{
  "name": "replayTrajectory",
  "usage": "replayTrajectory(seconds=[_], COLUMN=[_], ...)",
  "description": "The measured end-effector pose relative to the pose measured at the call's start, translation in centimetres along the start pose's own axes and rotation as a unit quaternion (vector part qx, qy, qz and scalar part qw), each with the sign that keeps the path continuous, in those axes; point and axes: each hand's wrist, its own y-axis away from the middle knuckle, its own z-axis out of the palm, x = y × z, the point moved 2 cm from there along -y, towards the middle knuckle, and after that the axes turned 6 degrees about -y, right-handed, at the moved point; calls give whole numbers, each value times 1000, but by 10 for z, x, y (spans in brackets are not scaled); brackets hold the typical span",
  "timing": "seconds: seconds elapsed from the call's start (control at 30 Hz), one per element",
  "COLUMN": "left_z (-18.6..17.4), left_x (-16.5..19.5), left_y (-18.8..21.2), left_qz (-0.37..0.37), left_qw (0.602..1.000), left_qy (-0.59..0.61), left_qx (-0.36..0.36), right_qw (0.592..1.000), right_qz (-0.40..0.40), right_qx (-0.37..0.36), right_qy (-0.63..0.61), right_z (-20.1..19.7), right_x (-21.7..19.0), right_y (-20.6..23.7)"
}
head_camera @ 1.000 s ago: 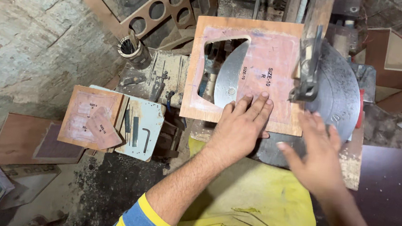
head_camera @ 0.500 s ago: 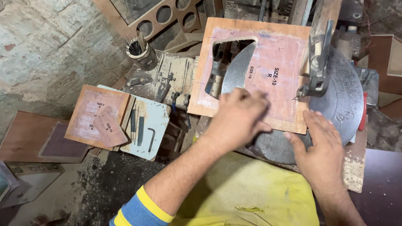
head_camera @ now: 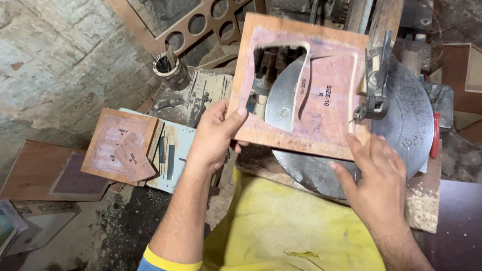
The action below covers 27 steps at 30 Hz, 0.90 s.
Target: The person cuts curved shoe-pattern shapes out of plywood boards on a bandsaw, guiding each board by hand along the blade and rotating it to follow the drawn outlines. They remove the cut inner pieces, set finished templates aside, and stack completed boards on the side table.
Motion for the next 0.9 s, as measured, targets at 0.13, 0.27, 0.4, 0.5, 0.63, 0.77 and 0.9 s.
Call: replayTrajectory(seconds=[0.13, 0.27, 0.4, 0.5, 0.63, 0.77, 0.9], left_z=[7, 12, 32, 72, 133, 159, 150], left_x=[24, 24, -2, -12, -19, -9, -11], left_y=[7, 11, 11, 15, 6, -2, 1], left_qz=[7, 70, 137, 293, 233, 268, 264], left_qw=[1000, 973, 990, 859, 846, 779, 788], left_qy=[-5, 158, -11, -406, -478, -558, -540], left_qx=[-19, -153, 3, 101, 33, 101, 134], right_qw=[1000, 997, 994, 993, 994, 993, 992], right_qz=[11, 26, 13, -2, 9, 17, -5], right_qx=[18, 60, 100, 113, 104, 107, 114], right_qy=[-6, -47, -35, -32, -33, -37, -53], right_z=[5, 9, 13, 16, 14, 8, -1], right_x=[3, 16, 22, 24, 27, 24, 17], right_y=[-2, 4, 13, 15, 18, 18, 11])
